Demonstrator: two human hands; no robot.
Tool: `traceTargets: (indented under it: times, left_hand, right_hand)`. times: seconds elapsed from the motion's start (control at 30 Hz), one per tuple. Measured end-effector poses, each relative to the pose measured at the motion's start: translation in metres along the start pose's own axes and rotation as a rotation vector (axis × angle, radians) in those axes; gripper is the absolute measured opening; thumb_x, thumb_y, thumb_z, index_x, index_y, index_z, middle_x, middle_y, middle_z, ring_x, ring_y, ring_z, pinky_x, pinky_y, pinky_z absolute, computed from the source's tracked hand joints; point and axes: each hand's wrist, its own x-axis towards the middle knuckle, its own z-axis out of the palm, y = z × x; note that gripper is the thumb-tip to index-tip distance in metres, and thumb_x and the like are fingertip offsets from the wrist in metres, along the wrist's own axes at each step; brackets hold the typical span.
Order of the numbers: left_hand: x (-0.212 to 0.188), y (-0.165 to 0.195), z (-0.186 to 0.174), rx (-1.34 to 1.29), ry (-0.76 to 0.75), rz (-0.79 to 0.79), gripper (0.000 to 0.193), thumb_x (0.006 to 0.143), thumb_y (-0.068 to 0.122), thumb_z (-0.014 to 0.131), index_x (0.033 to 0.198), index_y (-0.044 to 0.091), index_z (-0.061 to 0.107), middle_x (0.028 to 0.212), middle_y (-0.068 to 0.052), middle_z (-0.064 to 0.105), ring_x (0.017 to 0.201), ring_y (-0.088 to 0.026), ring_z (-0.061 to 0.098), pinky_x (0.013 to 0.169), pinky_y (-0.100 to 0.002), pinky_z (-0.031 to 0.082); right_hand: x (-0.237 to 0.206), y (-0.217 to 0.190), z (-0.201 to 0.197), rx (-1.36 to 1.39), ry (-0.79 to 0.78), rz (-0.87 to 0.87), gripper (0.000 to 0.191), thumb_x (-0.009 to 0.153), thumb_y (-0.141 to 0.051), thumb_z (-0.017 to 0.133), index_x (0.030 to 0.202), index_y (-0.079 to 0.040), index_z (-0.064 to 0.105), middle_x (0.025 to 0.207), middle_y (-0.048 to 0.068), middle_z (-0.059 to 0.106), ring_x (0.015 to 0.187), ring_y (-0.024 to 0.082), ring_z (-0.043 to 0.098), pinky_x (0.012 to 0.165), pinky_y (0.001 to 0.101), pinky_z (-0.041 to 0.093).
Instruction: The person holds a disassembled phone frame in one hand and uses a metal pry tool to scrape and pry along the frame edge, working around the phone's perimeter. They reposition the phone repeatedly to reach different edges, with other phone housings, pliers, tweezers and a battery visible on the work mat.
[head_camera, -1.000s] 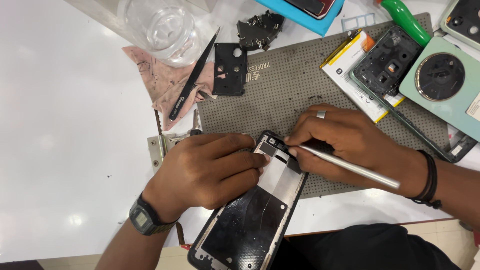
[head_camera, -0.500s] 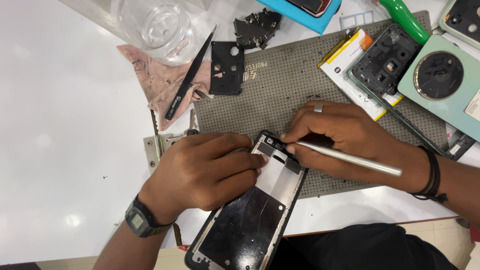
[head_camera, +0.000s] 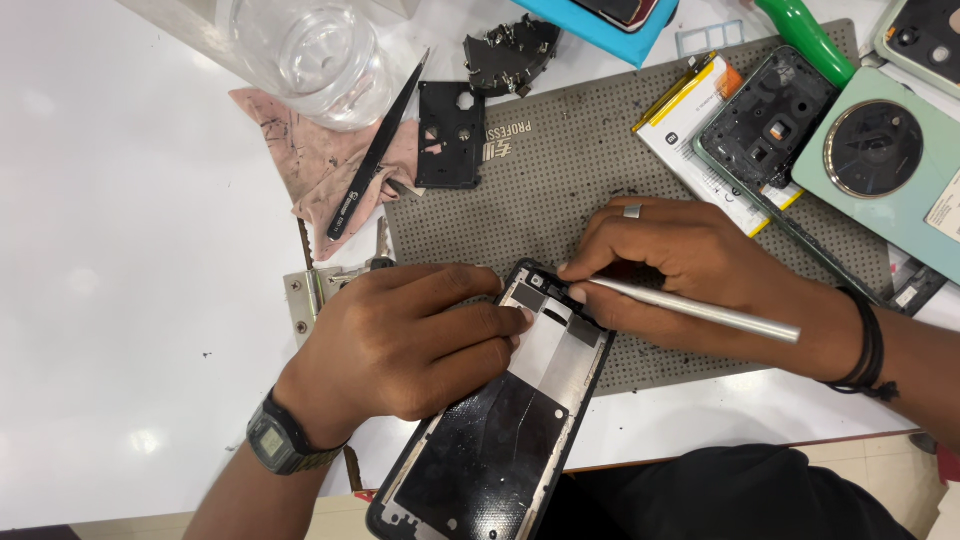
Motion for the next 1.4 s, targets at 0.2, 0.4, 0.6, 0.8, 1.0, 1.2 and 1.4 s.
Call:
traceTargets:
  times: [0.2, 0.4, 0.6, 0.8, 1.0, 1.2, 1.4]
  left_hand:
    - [-0.0001, 0.0004, -0.0008, -0.004, -0.006, -0.009, 0.009, 0.089, 0.011, 0.08, 0.083, 0.011, 0.074, 0.091, 0.003, 0.073, 0.098, -0.018, 0.074, 0.078, -0.031, 0.063]
    - [0.0003, 0.0, -0.0018, -0.001, -0.002, 0.004, 0.006, 0.088, 0.011, 0.08, 0.086, 0.011, 0.075, 0.091, 0.002, 0.072, 0.098, -0.019, 0.074, 0.077, -0.031, 0.063]
    - [0.0011, 0.0, -0.0023, -0.002, -0.003, 0.002, 0.007, 0.088, 0.01, 0.08, 0.084, 0.01, 0.074, 0.092, 0.002, 0.073, 0.098, -0.018, 0.074, 0.079, -0.031, 0.063]
    - [0.0011, -0.0004, -0.0027, -0.001, 0.0, 0.007, 0.007, 0.088, 0.01, 0.079, 0.084, 0.01, 0.074, 0.092, 0.002, 0.073, 0.098, -0.018, 0.073, 0.08, -0.032, 0.064]
    - [0.0012, 0.0001, -0.0026, 0.003, -0.01, 0.006, 0.006, 0.088, 0.011, 0.08, 0.085, 0.01, 0.074, 0.092, 0.002, 0.073, 0.098, -0.018, 0.074, 0.079, -0.032, 0.063]
    - [0.0013, -0.0001, -0.0032, 0.007, -0.014, 0.015, 0.008, 0.089, 0.01, 0.079, 0.084, 0.01, 0.073, 0.093, 0.002, 0.073, 0.099, -0.019, 0.074, 0.079, -0.032, 0.063]
    - [0.0012, 0.0001, -0.0026, -0.001, -0.008, 0.005, 0.006, 0.089, 0.01, 0.079, 0.085, 0.01, 0.074, 0.093, 0.002, 0.073, 0.099, -0.019, 0.074, 0.079, -0.032, 0.063]
  right_hand:
    - [0.0003, -0.0008, -0.001, 0.015, -0.022, 0.013, 0.014, 0.083, -0.004, 0.075, 0.097, -0.004, 0.07, 0.089, 0.004, 0.074, 0.079, 0.016, 0.072, 0.066, 0.031, 0.055]
    - [0.0001, -0.0003, -0.0003, -0.021, -0.004, -0.029, 0.016, 0.084, -0.006, 0.076, 0.097, -0.003, 0.067, 0.09, 0.005, 0.072, 0.079, 0.018, 0.07, 0.067, 0.0317, 0.053]
    - [0.001, -0.0012, -0.0007, -0.013, 0.006, -0.045, 0.017, 0.086, -0.007, 0.077, 0.1, -0.003, 0.068, 0.093, 0.005, 0.073, 0.08, 0.017, 0.07, 0.07, 0.0318, 0.054]
    - [0.0014, -0.0005, -0.0007, 0.001, -0.008, 0.014, 0.016, 0.085, -0.008, 0.077, 0.099, -0.004, 0.07, 0.09, 0.005, 0.074, 0.075, 0.015, 0.071, 0.065, 0.0304, 0.053]
    - [0.0009, -0.0016, -0.0018, 0.007, -0.018, 0.054, 0.016, 0.084, -0.008, 0.077, 0.098, -0.004, 0.07, 0.088, 0.005, 0.073, 0.074, 0.015, 0.069, 0.063, 0.0306, 0.052]
    - [0.0013, -0.0022, -0.0027, 0.013, -0.022, 0.039, 0.016, 0.083, -0.006, 0.076, 0.098, -0.004, 0.07, 0.089, 0.005, 0.073, 0.075, 0.015, 0.07, 0.065, 0.0309, 0.053]
    - [0.0024, -0.0001, -0.0007, -0.023, -0.011, -0.015, 0.016, 0.084, -0.008, 0.078, 0.097, -0.004, 0.069, 0.087, 0.004, 0.073, 0.075, 0.015, 0.069, 0.067, 0.0312, 0.053]
